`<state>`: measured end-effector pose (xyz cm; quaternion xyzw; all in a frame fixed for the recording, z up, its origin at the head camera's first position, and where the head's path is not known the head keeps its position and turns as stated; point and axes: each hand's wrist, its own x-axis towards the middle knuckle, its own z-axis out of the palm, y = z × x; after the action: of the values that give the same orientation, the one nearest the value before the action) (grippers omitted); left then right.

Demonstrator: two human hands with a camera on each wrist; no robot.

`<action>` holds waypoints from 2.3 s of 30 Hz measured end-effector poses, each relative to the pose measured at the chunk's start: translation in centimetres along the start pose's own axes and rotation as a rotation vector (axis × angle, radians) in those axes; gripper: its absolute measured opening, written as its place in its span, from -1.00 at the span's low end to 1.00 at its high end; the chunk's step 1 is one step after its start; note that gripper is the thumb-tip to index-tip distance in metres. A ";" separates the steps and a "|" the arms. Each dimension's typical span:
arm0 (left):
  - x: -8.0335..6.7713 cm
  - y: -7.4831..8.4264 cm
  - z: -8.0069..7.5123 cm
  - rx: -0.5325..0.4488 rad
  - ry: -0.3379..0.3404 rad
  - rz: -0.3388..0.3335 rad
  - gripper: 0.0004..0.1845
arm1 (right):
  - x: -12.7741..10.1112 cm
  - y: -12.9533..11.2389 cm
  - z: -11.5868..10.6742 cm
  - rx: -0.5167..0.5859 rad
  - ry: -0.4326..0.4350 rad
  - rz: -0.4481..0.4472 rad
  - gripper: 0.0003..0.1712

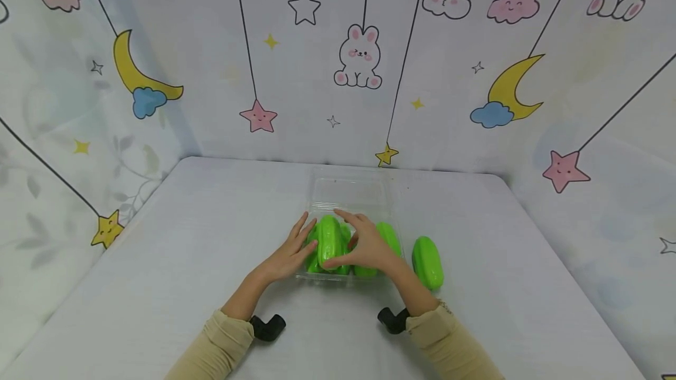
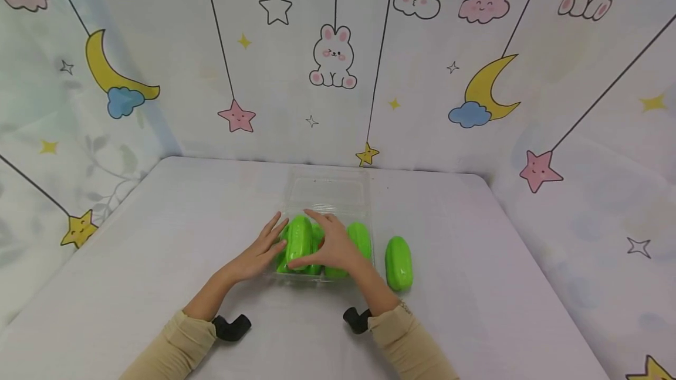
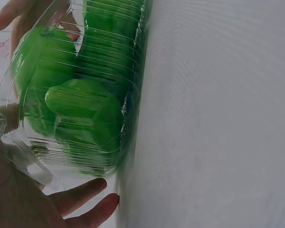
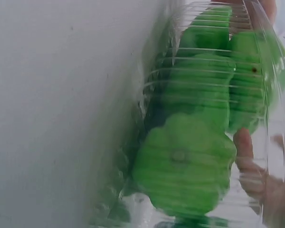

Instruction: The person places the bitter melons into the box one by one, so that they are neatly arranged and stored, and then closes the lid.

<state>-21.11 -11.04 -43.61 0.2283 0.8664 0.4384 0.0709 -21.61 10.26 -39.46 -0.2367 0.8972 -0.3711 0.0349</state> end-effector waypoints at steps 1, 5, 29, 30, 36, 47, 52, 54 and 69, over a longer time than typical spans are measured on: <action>0.0 0.0 0.0 -0.001 -0.001 -0.001 -0.38 | -0.1 0.0 -0.1 0.000 0.003 -0.003 0.24; 0.0 0.1 0.0 0.000 0.001 0.005 -0.38 | -0.4 0.1 -0.6 -0.005 0.011 -0.024 0.23; 0.1 -0.2 0.2 0.015 0.018 0.017 -0.38 | -2.8 1.6 -4.4 0.006 0.045 -0.094 0.23; 0.1 -0.2 0.2 0.015 0.018 0.018 -0.38 | -2.9 1.7 -4.5 0.007 0.045 -0.085 0.23; 0.1 -0.1 0.1 0.012 0.020 0.016 -0.38 | -3.6 2.4 -5.4 -0.005 0.045 -0.045 0.24; 0.1 -0.1 0.1 0.013 0.018 0.014 -0.38 | -5.1 3.8 -7.1 -0.053 0.077 -0.042 0.21; 0.1 -0.3 0.2 0.018 0.021 0.016 -0.38 | -5.6 4.4 -7.6 -0.060 0.094 -0.041 0.22; 0.2 -0.4 0.2 0.025 0.023 0.017 -0.38 | -5.8 4.7 -7.8 -0.073 0.100 -0.033 0.22; 0.2 -0.3 0.2 0.026 0.015 0.014 -0.38 | -7.6 6.7 -8.9 -0.093 0.129 0.034 0.19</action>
<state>-21.29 -10.94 -43.98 0.2319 0.8709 0.4292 0.0584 -19.72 23.58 -38.46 -0.1983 0.9178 -0.3428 -0.0277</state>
